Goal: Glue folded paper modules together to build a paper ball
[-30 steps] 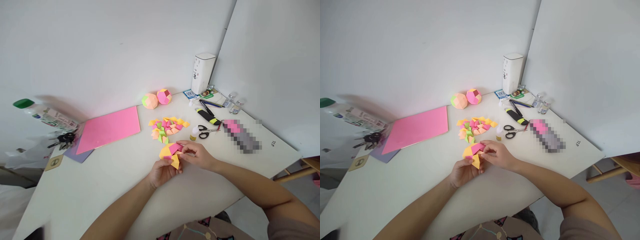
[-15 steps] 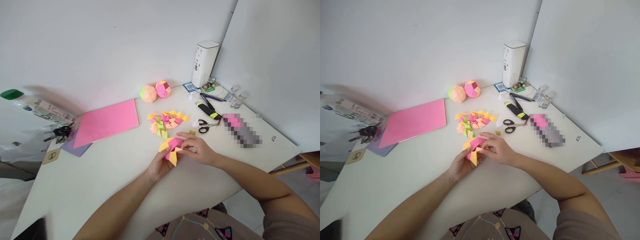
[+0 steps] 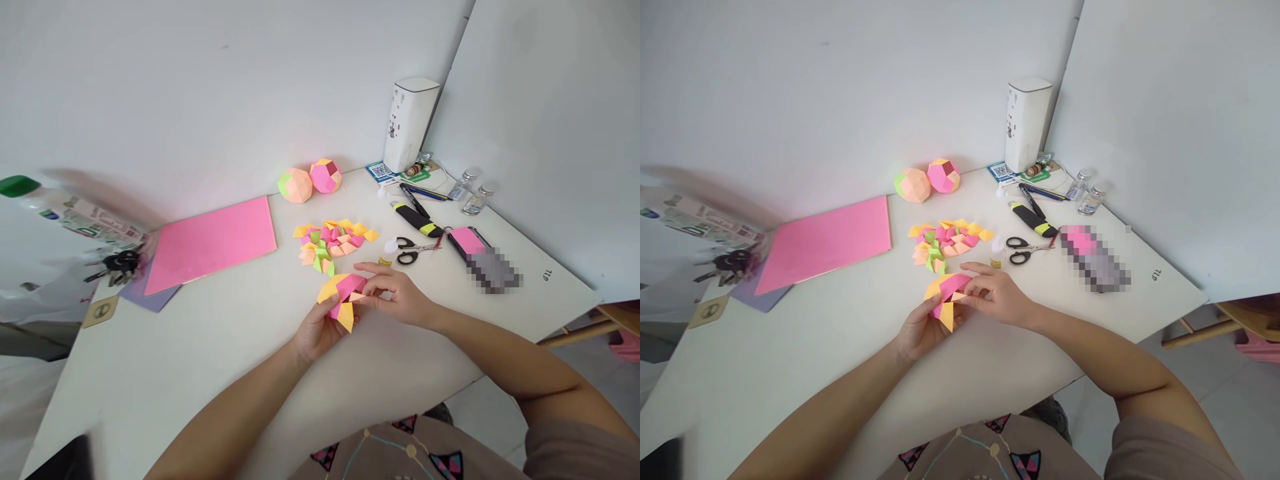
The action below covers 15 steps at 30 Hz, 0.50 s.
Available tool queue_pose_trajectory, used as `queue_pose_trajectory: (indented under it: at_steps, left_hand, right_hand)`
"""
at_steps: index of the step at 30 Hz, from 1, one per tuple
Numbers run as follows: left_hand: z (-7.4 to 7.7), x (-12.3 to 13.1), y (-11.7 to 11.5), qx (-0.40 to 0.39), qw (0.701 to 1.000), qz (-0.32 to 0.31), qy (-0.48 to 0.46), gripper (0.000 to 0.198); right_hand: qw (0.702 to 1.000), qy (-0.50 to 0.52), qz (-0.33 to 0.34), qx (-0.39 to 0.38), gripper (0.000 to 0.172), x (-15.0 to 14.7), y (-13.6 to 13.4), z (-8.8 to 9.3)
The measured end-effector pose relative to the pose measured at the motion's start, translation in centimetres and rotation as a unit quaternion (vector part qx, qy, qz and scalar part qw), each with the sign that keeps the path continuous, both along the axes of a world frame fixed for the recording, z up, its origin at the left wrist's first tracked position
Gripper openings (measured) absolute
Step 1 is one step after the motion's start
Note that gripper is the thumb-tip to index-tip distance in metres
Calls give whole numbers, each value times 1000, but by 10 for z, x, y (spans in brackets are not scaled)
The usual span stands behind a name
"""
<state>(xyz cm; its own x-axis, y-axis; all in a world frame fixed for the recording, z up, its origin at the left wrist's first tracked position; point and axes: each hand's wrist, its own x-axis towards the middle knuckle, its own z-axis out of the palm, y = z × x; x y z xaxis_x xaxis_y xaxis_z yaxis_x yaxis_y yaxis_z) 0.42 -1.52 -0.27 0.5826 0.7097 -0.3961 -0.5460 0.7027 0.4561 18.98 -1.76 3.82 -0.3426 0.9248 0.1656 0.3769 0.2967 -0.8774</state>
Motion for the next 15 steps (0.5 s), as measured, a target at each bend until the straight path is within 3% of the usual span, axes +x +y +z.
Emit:
queue_pose_trajectory:
  at_steps: [10, 15]
  left_hand:
    - [0, 0, 0, 20, 1000, -16, -3, 32]
    - [1, 1, -1, 18, 999, -21, -18, 30]
  right_hand:
    - [999, 9, 10, -52, 16, 3, 1, -7]
    - [992, 56, -25, -106, 16, -1, -1, -6]
